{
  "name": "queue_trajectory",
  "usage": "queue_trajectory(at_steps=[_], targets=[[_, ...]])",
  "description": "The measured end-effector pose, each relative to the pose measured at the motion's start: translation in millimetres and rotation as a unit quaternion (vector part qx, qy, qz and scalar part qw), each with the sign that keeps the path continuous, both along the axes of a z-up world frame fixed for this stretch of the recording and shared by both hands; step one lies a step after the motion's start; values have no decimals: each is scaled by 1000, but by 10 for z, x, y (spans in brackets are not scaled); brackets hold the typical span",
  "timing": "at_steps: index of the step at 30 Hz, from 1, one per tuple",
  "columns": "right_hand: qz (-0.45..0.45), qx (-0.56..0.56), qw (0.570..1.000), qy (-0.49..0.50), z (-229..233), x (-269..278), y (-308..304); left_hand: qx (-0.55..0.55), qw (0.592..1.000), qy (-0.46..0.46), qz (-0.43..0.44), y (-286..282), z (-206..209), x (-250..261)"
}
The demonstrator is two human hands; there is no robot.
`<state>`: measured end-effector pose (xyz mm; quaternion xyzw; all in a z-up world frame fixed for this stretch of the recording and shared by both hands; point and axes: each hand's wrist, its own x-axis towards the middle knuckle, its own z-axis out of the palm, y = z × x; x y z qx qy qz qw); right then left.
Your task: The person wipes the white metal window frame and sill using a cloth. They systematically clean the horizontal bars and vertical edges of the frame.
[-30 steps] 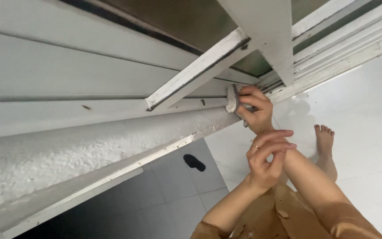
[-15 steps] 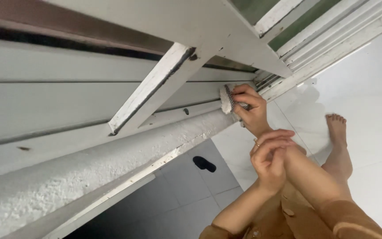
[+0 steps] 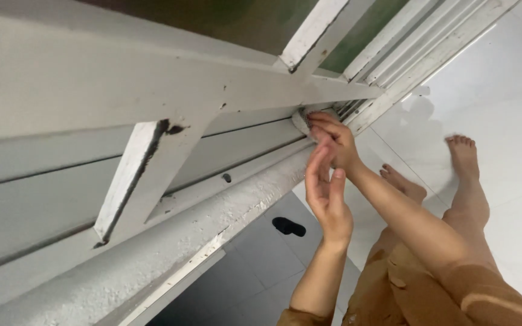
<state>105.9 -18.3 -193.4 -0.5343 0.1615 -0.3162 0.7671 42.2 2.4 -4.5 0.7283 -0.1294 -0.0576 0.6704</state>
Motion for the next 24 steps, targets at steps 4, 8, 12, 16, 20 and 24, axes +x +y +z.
queue_trajectory(at_steps=[4, 8, 12, 16, 20, 24], targets=[[-41, 65, 995, 67, -730, 7, 70, -38, 999, 33, -7, 60, -150, -93], [9, 26, 957, 287, -1181, -2, -43, -37, 996, 83, -14, 52, -267, -234], [27, 30, 943, 330, -858, 36, -75, -31, 992, 111, -46, 47, -275, -380], [-19, 143, 967, 212, -149, -65, -40, -36, 986, 152, -62, 58, -395, -447], [-55, 161, 977, 127, -64, -85, 6, -34, 983, 163, -82, 98, -512, -452], [-27, 173, 948, 265, -494, 54, -113, -23, 983, 156, -97, 53, -439, -438]])
